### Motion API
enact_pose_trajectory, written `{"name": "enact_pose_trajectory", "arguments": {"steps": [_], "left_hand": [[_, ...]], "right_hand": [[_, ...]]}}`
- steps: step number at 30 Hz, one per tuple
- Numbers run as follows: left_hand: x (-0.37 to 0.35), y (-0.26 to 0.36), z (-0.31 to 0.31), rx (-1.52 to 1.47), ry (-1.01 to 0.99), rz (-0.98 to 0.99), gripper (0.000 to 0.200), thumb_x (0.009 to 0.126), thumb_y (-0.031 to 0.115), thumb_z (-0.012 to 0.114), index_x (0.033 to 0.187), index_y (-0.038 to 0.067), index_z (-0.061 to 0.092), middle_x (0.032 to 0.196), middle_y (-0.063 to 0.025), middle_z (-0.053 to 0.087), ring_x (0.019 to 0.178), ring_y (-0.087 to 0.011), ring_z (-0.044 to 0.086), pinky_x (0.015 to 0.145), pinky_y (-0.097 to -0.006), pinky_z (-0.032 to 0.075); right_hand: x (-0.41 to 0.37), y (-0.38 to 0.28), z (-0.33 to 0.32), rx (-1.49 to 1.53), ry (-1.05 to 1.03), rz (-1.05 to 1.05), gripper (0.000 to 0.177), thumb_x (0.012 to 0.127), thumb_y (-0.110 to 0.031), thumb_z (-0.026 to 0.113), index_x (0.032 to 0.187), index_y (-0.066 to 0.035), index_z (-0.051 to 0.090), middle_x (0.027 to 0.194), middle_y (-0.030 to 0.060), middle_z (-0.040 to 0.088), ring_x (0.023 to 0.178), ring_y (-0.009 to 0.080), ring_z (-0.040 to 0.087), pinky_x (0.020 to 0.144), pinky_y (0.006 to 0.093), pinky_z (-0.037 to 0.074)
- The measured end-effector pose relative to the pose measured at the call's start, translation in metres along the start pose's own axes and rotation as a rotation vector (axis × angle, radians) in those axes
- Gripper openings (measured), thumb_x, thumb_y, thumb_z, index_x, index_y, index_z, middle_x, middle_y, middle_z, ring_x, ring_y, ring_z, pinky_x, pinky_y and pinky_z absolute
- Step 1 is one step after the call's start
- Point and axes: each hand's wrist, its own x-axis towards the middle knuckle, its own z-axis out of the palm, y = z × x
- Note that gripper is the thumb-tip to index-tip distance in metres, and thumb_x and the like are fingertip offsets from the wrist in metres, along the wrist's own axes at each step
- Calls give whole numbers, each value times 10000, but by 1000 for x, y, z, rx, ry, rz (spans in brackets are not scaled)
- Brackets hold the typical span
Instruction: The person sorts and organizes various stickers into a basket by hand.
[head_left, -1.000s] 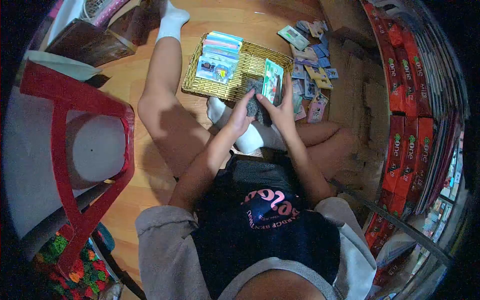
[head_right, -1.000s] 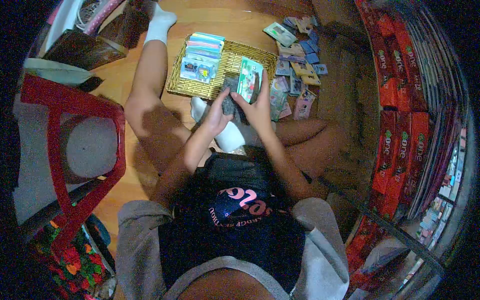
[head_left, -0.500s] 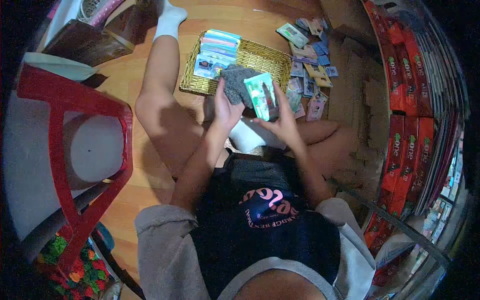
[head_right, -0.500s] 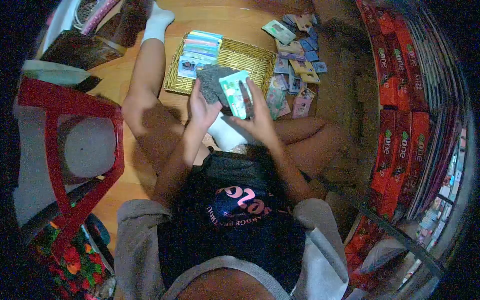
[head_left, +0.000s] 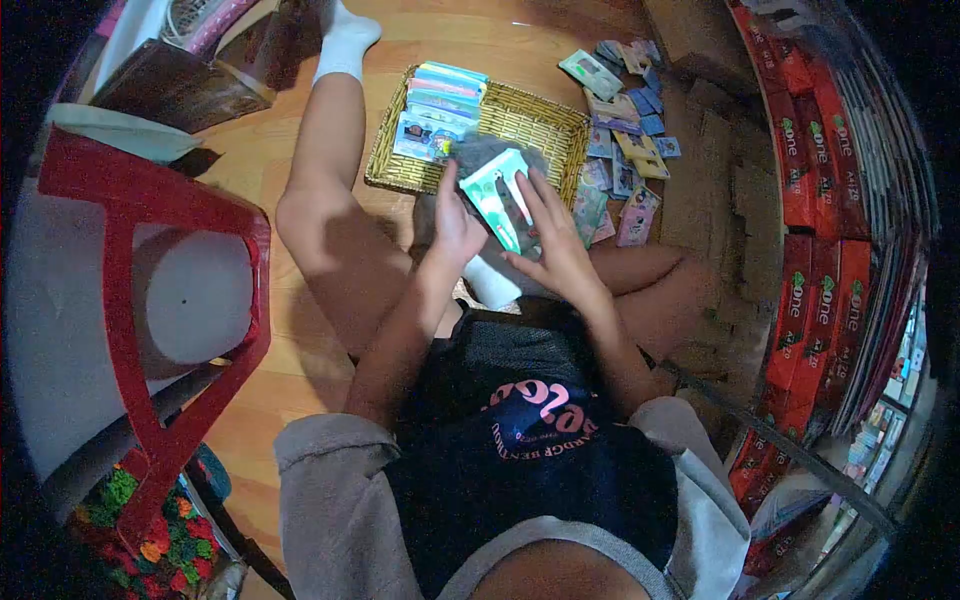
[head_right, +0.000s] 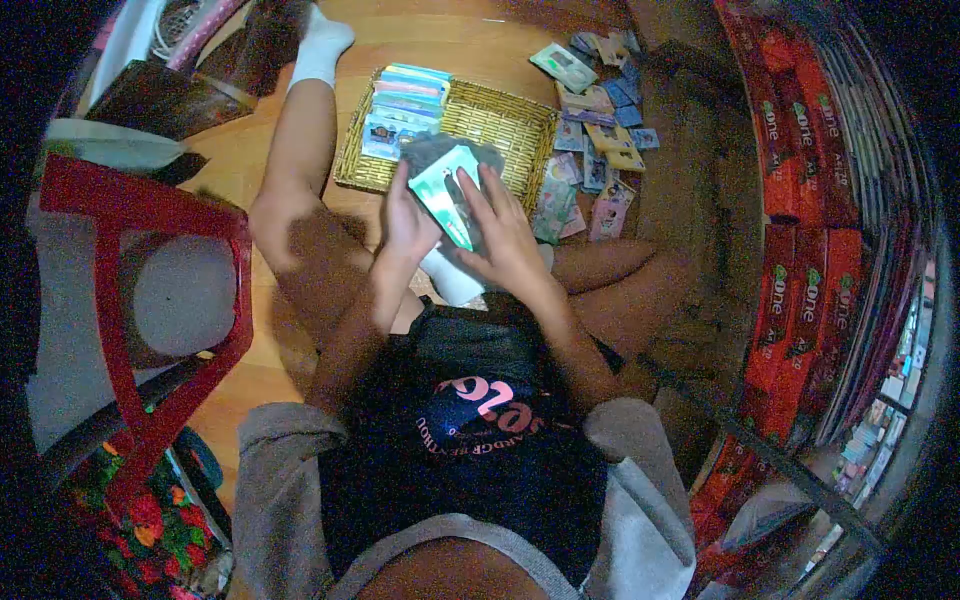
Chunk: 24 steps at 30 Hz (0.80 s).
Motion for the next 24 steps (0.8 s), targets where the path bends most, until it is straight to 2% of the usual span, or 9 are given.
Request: {"name": "enact_pose_trajectory", "arguments": {"steps": [3,9,11,13,16,17,18,21,24], "left_hand": [[6,5,-3,-35,-10,122,442,874,365,329,1179,55,408,1174,-114,463,1088,-269,429,949,-421,295],[1,-9,2,8,66,52,428,868,384,355,1157,77,433,1137,-79,498,1049,-222,470,915,-383,337],[2,-12,-4,106,27,-23,434,870,391,351,1161,79,429,1130,-78,503,1021,-224,491,888,-375,369],[0,-10,5,118,53,-13,454,874,382,318,1179,57,405,1120,-103,504,1006,-261,498,901,-410,364],[0,-3,-1,110,54,16,481,875,394,301,1176,34,406,1142,-123,488,1030,-268,481,910,-406,354],[0,1,-1,-3,-39,-9,479,875,387,307,1170,25,413,1152,-127,479,1051,-270,463,915,-407,348],[-1,4,2,-8,-39,9,476,874,386,313,1167,26,417,1158,-127,474,1061,-271,455,919,-410,342],[4,7,-1,-20,-32,61,466,868,398,331,1160,49,428,1155,-108,480,1065,-256,454,929,-402,326],[7,2,-3,-26,-29,73,449,863,403,354,1158,74,434,1142,-81,494,1057,-230,464,934,-389,319]], "right_hand": [[-5,10,-4,65,31,31,923,564,-129,724,1308,-30,186,1316,206,241,1214,338,254,980,385,240],[10,21,-10,106,219,71,943,545,-186,757,1286,7,207,1279,213,307,1192,336,298,975,372,254],[17,14,-6,91,243,54,939,541,-228,753,1301,-67,225,1244,282,302,1157,413,305,950,409,284],[19,6,0,47,197,26,909,557,-245,742,1297,-82,238,1259,278,281,1166,421,287,951,424,283],[14,-4,3,33,141,2,877,571,-236,732,1298,-124,254,1280,256,263,1178,407,280,956,423,279],[12,-6,2,12,80,-28,852,573,-225,728,1291,-143,277,1288,246,257,1181,400,279,958,420,279],[10,-6,1,-10,19,-57,828,575,-215,724,1284,-162,299,1296,236,252,1185,394,278,960,418,278],[1,4,-6,-47,-6,-39,758,601,-188,711,1264,-158,346,1317,208,234,1199,361,274,962,402,276],[3,14,-14,-31,71,3,759,593,-188,718,1258,-147,354,1310,209,243,1190,369,283,953,408,284]]}}
